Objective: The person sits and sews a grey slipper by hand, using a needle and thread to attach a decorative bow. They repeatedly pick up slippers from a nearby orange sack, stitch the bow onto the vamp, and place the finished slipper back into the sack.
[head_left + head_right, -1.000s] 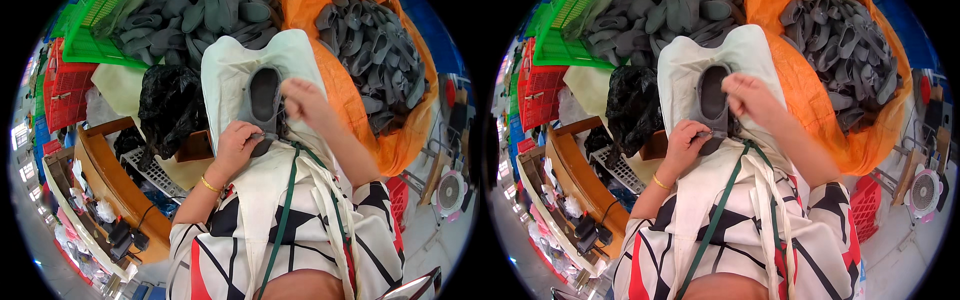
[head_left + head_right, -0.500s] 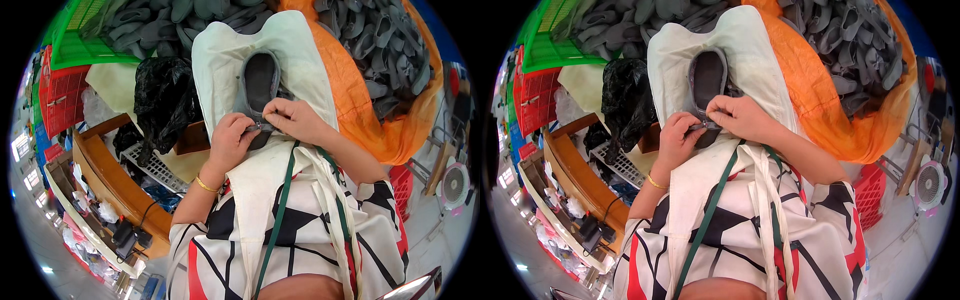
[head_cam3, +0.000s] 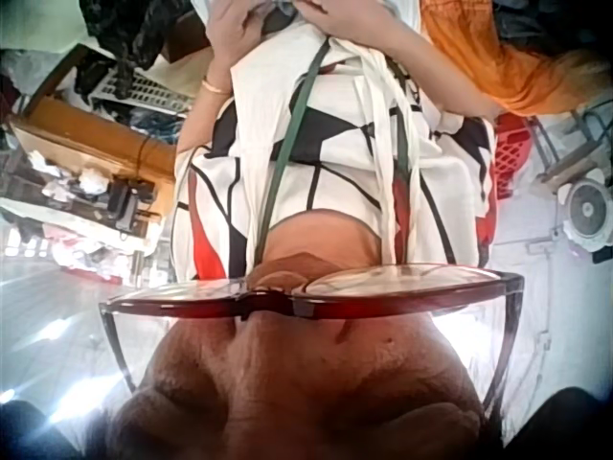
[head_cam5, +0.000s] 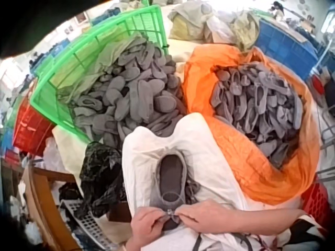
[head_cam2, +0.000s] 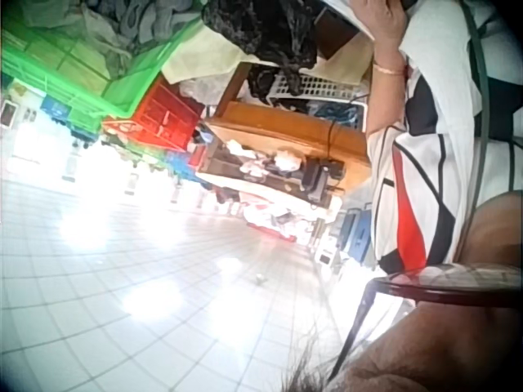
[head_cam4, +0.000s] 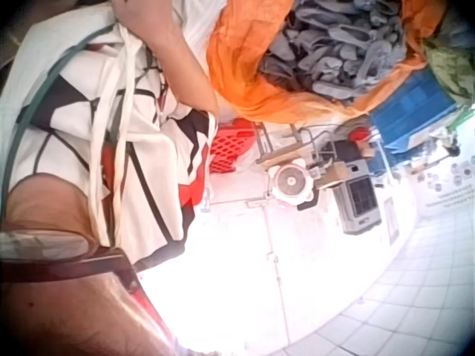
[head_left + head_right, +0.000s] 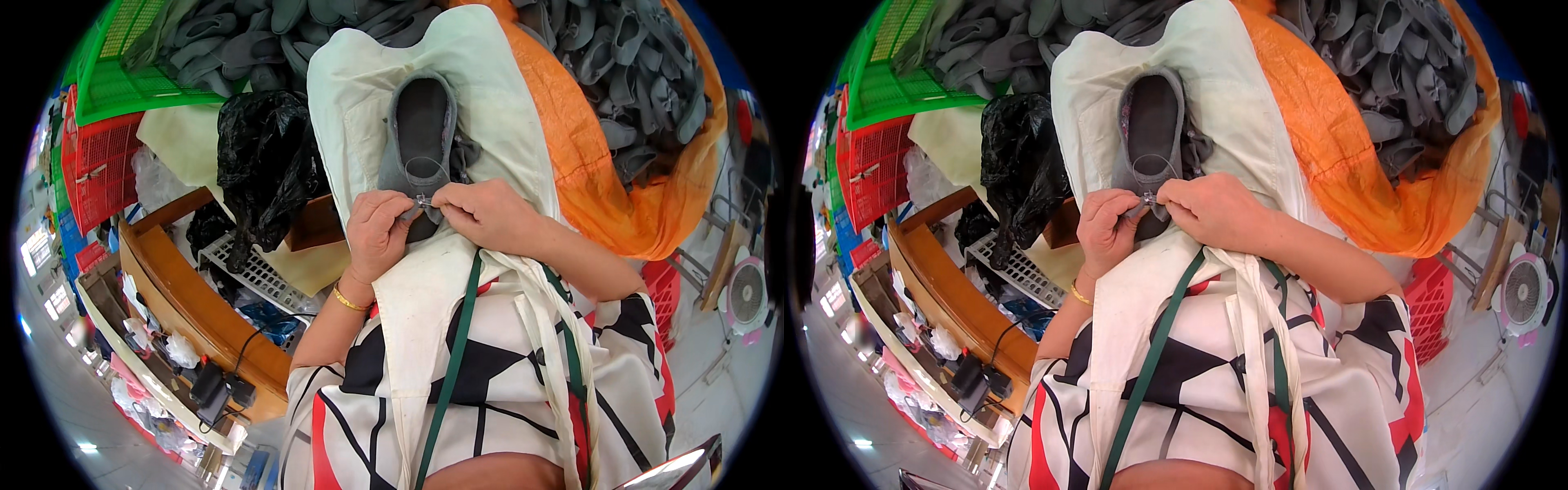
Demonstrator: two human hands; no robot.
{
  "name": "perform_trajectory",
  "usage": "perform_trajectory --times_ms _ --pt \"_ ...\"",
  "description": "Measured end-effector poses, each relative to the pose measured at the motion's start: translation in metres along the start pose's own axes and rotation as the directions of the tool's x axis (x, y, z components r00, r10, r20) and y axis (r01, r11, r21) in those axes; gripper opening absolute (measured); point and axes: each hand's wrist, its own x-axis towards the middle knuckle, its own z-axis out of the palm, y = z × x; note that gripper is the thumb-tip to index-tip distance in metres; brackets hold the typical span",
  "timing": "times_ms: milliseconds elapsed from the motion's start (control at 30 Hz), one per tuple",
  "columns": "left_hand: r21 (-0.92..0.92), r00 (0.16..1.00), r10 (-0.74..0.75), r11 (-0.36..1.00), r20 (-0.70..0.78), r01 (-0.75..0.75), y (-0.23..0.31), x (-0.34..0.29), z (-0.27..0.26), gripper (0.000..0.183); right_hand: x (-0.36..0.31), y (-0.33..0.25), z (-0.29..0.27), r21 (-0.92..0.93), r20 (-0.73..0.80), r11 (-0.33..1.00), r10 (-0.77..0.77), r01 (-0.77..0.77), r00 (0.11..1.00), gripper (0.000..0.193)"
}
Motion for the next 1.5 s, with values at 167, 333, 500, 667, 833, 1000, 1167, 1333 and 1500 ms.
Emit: perform_trajectory --times_ms 167,333,500,667,833,1000,1167,1333,1500 --pt "0.038 0.999 0.033 0.999 0.006 -0.033 -0.002 0.000 -0.001 0.020 0.002 -0.002 -0.001 0.021 0.005 1.000 0.021 -0.021 1.000 0.012" --pt "0.034 0.999 0.036 0.999 0.003 -0.036 0.000 0.001 -0.002 0.020 0.004 0.000 0.000 0.045 0.015 0.999 0.024 -0.024 1.000 0.012" --pt "0.053 0.997 0.079 0.996 -0.008 -0.078 -0.001 0.003 -0.002 0.022 0.009 -0.001 -0.005 0.029 0.119 0.997 0.066 -0.070 0.991 0.016" --pt "0.131 0.994 0.108 0.986 -0.007 -0.107 0.001 0.004 -0.002 0.033 0.013 -0.003 -0.003 0.058 0.123 0.993 0.093 -0.101 0.988 0.013" --pt "0.157 0.991 0.133 0.979 -0.018 -0.129 0.000 0.000 -0.002 0.036 0.012 -0.005 0.001 0.060 0.126 0.986 0.149 -0.158 0.981 0.013" --pt "0.140 0.993 0.114 0.984 -0.022 -0.110 -0.001 -0.002 -0.001 0.037 0.011 0.002 -0.006 0.170 0.183 0.973 0.123 -0.155 0.975 0.014" --pt "0.131 0.993 0.120 0.985 -0.015 -0.117 0.000 -0.001 -0.002 0.037 0.013 0.010 -0.010 0.210 0.253 0.961 0.124 -0.180 0.959 0.019" --pt "0.132 0.992 0.127 0.983 -0.014 -0.124 -0.002 -0.001 -0.001 0.037 0.020 0.012 -0.012 0.201 0.308 0.958 0.136 -0.204 0.942 0.023" --pt "0.137 0.991 0.131 0.982 -0.020 -0.127 -0.002 -0.001 -0.001 0.038 0.019 0.007 -0.008 0.171 0.236 0.974 0.103 -0.146 0.966 0.019"
